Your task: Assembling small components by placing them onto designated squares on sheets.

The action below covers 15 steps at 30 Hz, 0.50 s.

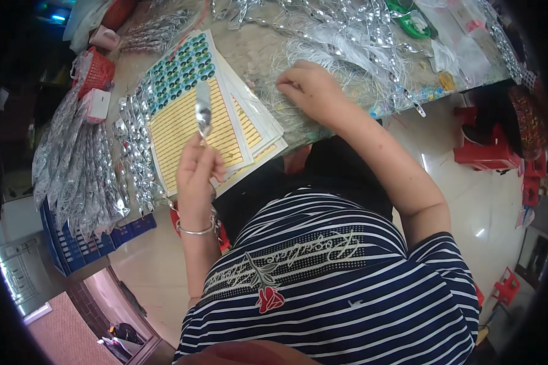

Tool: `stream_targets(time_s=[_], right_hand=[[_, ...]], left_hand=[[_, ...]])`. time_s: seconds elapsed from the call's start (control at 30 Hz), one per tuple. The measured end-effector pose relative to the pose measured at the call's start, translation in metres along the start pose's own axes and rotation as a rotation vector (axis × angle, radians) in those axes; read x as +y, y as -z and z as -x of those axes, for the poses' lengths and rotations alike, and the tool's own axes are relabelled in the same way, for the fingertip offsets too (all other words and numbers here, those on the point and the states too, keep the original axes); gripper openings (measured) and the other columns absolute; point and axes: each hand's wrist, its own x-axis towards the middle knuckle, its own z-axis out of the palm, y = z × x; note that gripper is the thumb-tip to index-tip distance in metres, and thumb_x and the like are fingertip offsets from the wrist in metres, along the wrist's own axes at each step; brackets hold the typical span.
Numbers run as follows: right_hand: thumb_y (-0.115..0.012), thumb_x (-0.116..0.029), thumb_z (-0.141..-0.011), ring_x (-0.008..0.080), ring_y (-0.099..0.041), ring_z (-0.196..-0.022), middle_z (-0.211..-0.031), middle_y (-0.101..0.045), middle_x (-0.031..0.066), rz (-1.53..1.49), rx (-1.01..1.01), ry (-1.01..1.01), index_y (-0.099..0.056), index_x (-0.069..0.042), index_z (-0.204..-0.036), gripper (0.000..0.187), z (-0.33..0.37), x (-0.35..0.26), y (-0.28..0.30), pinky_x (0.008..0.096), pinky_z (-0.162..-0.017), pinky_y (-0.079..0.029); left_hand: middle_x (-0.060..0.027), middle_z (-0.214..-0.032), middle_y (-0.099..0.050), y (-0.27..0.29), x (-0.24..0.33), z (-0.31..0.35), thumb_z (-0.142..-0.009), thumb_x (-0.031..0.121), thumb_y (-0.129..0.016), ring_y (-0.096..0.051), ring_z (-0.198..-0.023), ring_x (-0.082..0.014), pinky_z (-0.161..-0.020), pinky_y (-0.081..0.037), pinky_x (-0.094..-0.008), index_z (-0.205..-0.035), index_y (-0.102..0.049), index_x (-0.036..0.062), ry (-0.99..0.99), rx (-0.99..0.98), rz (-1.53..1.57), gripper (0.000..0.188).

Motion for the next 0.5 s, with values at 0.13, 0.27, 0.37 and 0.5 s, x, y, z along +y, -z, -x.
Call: stream_targets(time_s=[0.13,0.27,0.37,0.5], right_hand=[[-0.069,-0.013,-0.078,0.0291,-0.055,-0.086,-0.087,-0.058,0.0101,0.213,0.077,0.293,-0.067,-0.005,-0.088,0.014,-0.023,0.006,-0.019,0.0361,-0.076,-0.045],[-0.071,-0.014,-0.075,0.0308,-0.052,-0.093,-0.089,-0.058,0.0099,0.317,0.016,0.211,-0.065,-0.005,-0.083,0.014,-0.032,0.015,-0.028,0.0379,-0.077,-0.045],[-0.07,-0.013,-0.076,0.0312,-0.054,-0.089,-0.089,-0.058,0.0115,0.294,0.045,0.232,-0.063,-0.004,-0.08,0.012,-0.034,0.017,-0.032,0.0369,-0.076,-0.045],[-0.067,-0.014,-0.081,0.0242,-0.056,-0.083,-0.086,-0.058,0.0098,0.151,0.031,0.209,-0.062,-0.003,-0.084,0.012,-0.038,0.013,-0.019,0.034,-0.074,-0.045]], left_hand=[[-0.0048,-0.095,-0.058,-0.003,-0.004,0.009,-0.098,0.014,-0.045,-0.048,-0.069,-0.0037,-0.052,-0.038,-0.0161,-0.127,-0.045,-0.0035,0.074,-0.11,0.016,0.034],[-0.0018,-0.087,-0.056,-0.002,-0.006,0.017,-0.099,0.019,-0.044,-0.043,-0.062,-0.0021,-0.049,-0.033,-0.0155,-0.122,-0.048,-0.0015,0.136,-0.187,0.142,0.031],[-0.0006,-0.08,-0.054,0.002,-0.009,0.022,-0.099,0.023,-0.045,-0.044,-0.059,-0.0031,-0.05,-0.035,-0.0159,-0.118,-0.049,0.0011,0.161,-0.211,0.013,0.029],[-0.001,-0.081,-0.055,0.005,-0.012,0.025,-0.099,0.023,-0.044,-0.047,-0.062,-0.0041,-0.052,-0.038,-0.0166,-0.12,-0.049,-0.0006,0.126,-0.197,0.035,0.032]])
